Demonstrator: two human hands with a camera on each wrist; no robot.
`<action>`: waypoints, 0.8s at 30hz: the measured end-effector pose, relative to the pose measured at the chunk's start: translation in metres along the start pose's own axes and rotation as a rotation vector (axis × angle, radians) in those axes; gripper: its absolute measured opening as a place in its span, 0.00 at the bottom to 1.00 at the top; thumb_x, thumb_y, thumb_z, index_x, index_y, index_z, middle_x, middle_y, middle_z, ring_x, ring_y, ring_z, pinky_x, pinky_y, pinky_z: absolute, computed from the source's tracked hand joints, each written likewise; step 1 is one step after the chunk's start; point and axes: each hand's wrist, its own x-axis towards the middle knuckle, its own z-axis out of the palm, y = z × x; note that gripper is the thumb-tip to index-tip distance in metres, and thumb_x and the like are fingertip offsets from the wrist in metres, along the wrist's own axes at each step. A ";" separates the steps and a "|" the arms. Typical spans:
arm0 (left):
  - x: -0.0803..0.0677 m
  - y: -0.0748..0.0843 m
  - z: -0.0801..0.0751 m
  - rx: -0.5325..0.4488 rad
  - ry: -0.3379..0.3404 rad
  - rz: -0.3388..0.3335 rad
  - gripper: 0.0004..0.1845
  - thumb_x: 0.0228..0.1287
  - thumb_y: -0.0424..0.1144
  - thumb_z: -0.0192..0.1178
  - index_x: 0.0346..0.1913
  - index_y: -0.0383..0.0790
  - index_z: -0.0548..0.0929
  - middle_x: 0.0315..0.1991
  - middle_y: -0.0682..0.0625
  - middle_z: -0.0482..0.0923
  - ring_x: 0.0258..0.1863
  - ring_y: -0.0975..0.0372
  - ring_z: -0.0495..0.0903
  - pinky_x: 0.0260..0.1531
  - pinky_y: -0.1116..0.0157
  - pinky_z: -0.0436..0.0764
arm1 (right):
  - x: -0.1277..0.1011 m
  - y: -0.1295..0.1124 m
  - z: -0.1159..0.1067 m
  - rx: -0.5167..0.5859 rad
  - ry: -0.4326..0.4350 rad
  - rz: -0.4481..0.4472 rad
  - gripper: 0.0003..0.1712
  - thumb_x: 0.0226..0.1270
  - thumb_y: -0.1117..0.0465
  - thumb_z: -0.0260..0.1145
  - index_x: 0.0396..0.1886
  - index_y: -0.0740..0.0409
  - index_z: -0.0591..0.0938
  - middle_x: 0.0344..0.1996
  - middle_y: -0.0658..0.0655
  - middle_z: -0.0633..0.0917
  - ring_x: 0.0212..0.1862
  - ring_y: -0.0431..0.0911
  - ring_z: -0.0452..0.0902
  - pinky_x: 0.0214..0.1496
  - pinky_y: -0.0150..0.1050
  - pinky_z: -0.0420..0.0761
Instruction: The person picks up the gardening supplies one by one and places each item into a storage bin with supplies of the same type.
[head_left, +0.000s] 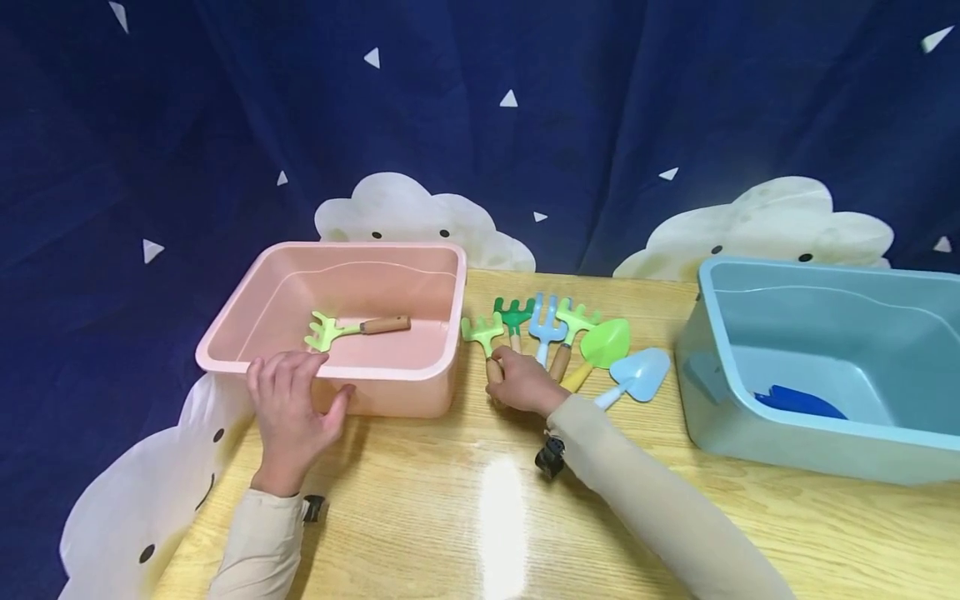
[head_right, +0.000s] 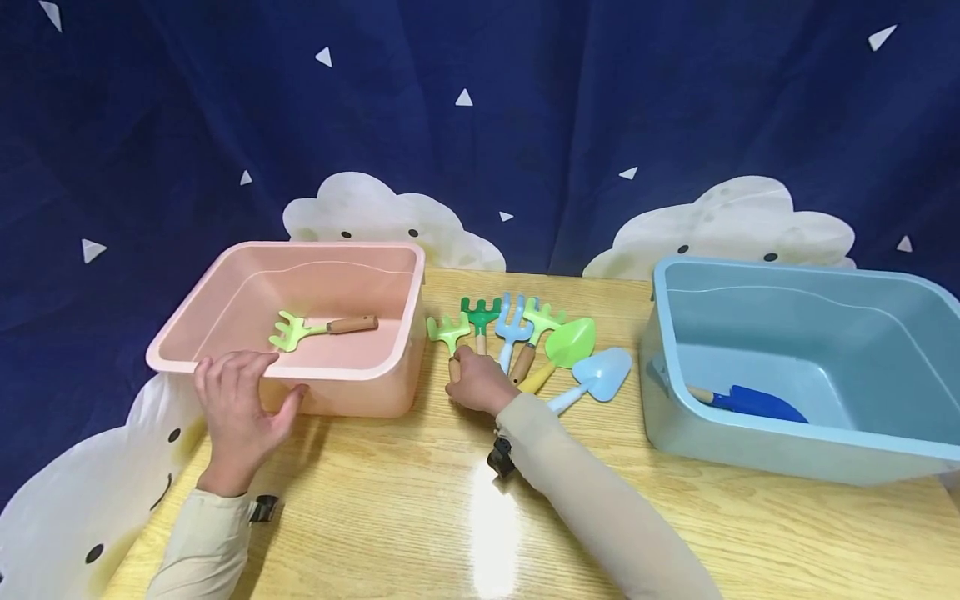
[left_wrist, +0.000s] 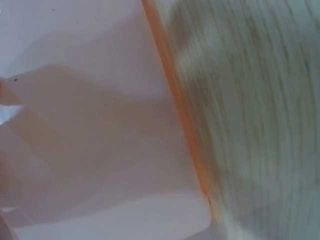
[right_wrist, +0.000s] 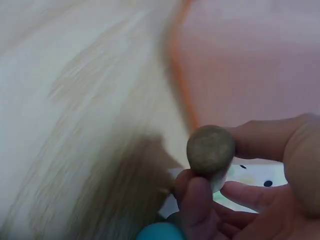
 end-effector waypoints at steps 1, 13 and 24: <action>0.000 0.000 0.001 0.000 -0.001 0.001 0.26 0.47 0.46 0.64 0.48 0.33 0.80 0.43 0.37 0.77 0.49 0.43 0.69 0.70 0.51 0.52 | 0.000 0.001 -0.002 0.043 -0.016 0.011 0.32 0.65 0.58 0.65 0.68 0.59 0.69 0.44 0.60 0.86 0.34 0.46 0.79 0.34 0.37 0.76; 0.002 0.000 0.001 -0.004 -0.012 -0.003 0.26 0.48 0.46 0.64 0.49 0.33 0.79 0.43 0.37 0.76 0.49 0.43 0.69 0.70 0.50 0.51 | 0.003 0.020 -0.013 0.653 -0.182 0.076 0.35 0.65 0.67 0.60 0.72 0.62 0.63 0.34 0.53 0.74 0.29 0.42 0.73 0.34 0.35 0.79; 0.000 0.000 0.001 -0.003 -0.021 -0.013 0.26 0.47 0.46 0.64 0.49 0.33 0.79 0.43 0.37 0.76 0.50 0.43 0.69 0.70 0.50 0.50 | 0.004 0.027 -0.012 0.773 -0.257 0.075 0.38 0.64 0.69 0.60 0.74 0.61 0.60 0.46 0.58 0.73 0.33 0.43 0.74 0.40 0.38 0.84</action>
